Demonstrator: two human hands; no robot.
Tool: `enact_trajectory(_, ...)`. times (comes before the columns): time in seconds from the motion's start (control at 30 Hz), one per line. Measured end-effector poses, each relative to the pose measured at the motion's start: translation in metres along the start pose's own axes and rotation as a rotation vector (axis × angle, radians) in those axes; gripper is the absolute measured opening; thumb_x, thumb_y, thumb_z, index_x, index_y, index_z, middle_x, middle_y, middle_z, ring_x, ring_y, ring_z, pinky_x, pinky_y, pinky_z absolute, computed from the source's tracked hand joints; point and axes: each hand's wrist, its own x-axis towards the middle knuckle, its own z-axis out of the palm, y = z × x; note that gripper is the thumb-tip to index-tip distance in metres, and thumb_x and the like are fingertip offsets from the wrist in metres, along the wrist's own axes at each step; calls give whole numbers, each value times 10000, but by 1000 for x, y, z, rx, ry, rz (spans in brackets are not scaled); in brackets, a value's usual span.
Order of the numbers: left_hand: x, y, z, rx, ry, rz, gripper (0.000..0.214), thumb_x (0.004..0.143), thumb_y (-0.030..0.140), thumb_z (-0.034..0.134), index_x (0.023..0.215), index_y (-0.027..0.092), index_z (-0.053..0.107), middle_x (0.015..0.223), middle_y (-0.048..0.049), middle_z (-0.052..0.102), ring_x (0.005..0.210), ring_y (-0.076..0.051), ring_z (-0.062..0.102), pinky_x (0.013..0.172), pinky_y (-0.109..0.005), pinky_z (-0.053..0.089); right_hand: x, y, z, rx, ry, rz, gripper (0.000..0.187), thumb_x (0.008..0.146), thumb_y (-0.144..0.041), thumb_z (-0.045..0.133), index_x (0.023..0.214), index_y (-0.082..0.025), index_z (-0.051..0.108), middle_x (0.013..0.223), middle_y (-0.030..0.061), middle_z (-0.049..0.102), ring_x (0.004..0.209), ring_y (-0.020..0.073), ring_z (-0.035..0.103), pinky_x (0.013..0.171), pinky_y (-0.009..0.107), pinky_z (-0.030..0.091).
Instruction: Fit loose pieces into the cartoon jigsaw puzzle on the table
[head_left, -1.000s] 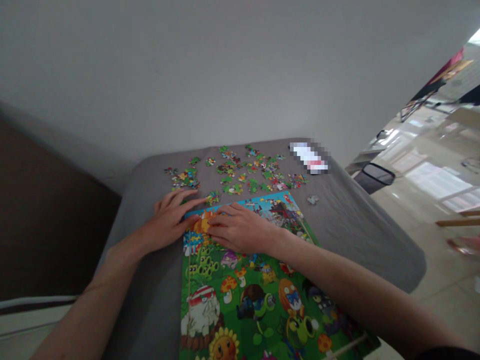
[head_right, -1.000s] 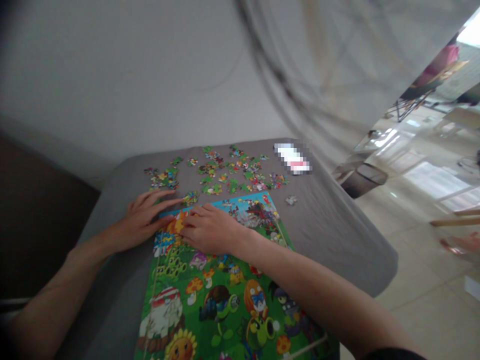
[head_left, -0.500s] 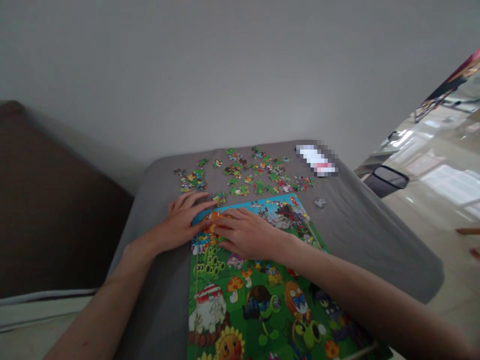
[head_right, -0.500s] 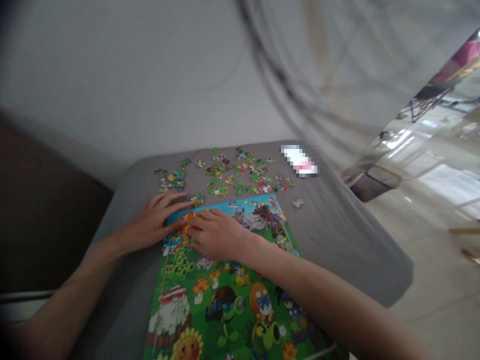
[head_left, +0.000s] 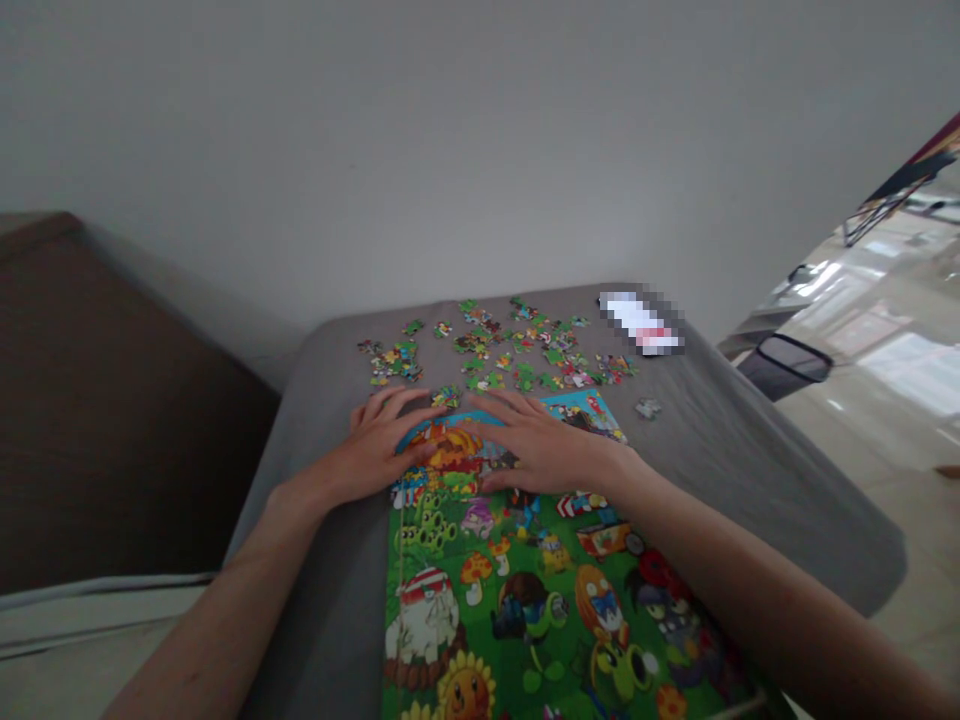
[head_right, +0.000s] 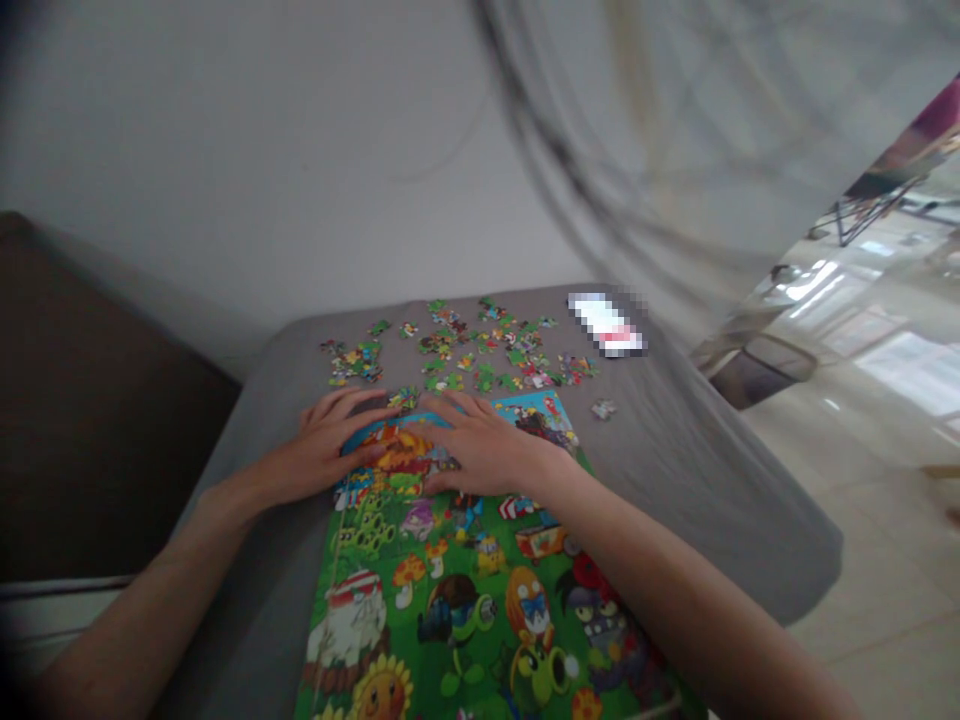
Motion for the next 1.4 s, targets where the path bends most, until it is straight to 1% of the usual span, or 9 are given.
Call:
enact_trajectory(0.1, 1, -1, 0, 0, 1, -14, 744, 1050, 866, 358, 1618, 438, 574, 1750, -66, 457, 1636, -437, 284, 1298, -693, 269, 1, 7, 2, 34, -45, 57, 945, 960, -625, 815, 1731, -231, 436, 1838, 199, 298, 1720, 439, 215, 1360, 672, 275)
enact_trajectory(0.17, 1, -2, 0, 4, 6, -29, 789, 1031, 897, 343, 1615, 422, 582, 1751, -75, 457, 1638, -442, 282, 1294, -695, 268, 3, 5, 4, 39, -44, 33, 914, 984, -627, 781, 1728, -219, 442, 1818, 208, 334, 1713, 437, 220, 1358, 679, 269)
enact_trajectory(0.33, 1, -4, 0, 19, 14, -43, 804, 1023, 909, 343, 1596, 410, 606, 1753, -72, 460, 1640, -434, 291, 1291, -670, 282, 8, -2, 1, 12, -7, -109, 549, 1020, -497, 782, 1530, -311, 698, 1602, 129, 605, 1563, 370, 429, 1320, 624, 330)
enact_trajectory(0.43, 2, -5, 1, 27, 22, -45, 764, 1034, 885, 373, 1593, 421, 608, 1750, -58, 465, 1638, -432, 292, 1293, -657, 285, 8, -4, -4, 16, -48, -150, 410, 1047, -459, 759, 1434, -324, 773, 1481, 101, 679, 1440, 343, 502, 1253, 579, 403)
enact_trajectory(0.6, 2, -7, 1, 27, 13, -47, 819, 1002, 933, 358, 1599, 428, 602, 1758, -60, 453, 1644, -442, 281, 1300, -675, 267, 7, -6, -7, 24, -92, -173, 356, 1096, -326, 701, 1447, -330, 766, 1462, 92, 701, 1359, 313, 523, 1170, 518, 452)
enact_trajectory(0.8, 1, -4, -2, -6, 29, -23, 830, 1007, 939, 298, 1588, 437, 613, 1740, -76, 472, 1625, -443, 309, 1292, -694, 272, 7, -5, -7, 47, -96, -166, 422, 1097, -100, 614, 1415, -315, 788, 1460, 94, 724, 1317, 274, 594, 1159, 491, 471)
enact_trajectory(1.0, 3, 6, -1, -18, 11, 14, 738, 1049, 888, 279, 1559, 485, 628, 1724, -45, 482, 1617, -404, 325, 1296, -663, 286, 9, -2, -12, 90, -68, -196, 322, 1083, -116, 660, 1275, -284, 856, 1365, 99, 758, 1281, 238, 670, 1138, 425, 508)
enact_trajectory(1.17, 5, 13, 3, 13, 7, 16, 711, 1055, 869, 315, 1594, 494, 589, 1729, -44, 471, 1594, -426, 332, 1269, -660, 319, 8, -1, -14, 55, -88, -182, 315, 1085, -142, 671, 1295, -293, 850, 1340, 83, 777, 1240, 246, 672, 1133, 439, 513)
enact_trajectory(1.4, 5, 13, 5, 23, 58, -7, 695, 1083, 825, 306, 1628, 471, 553, 1738, -52, 457, 1594, -426, 316, 1262, -653, 319, 4, 2, -17, 129, -55, -144, 227, 1073, -173, 719, 1220, -270, 861, 1283, 66, 797, 1243, 215, 683, 1162, 415, 502)
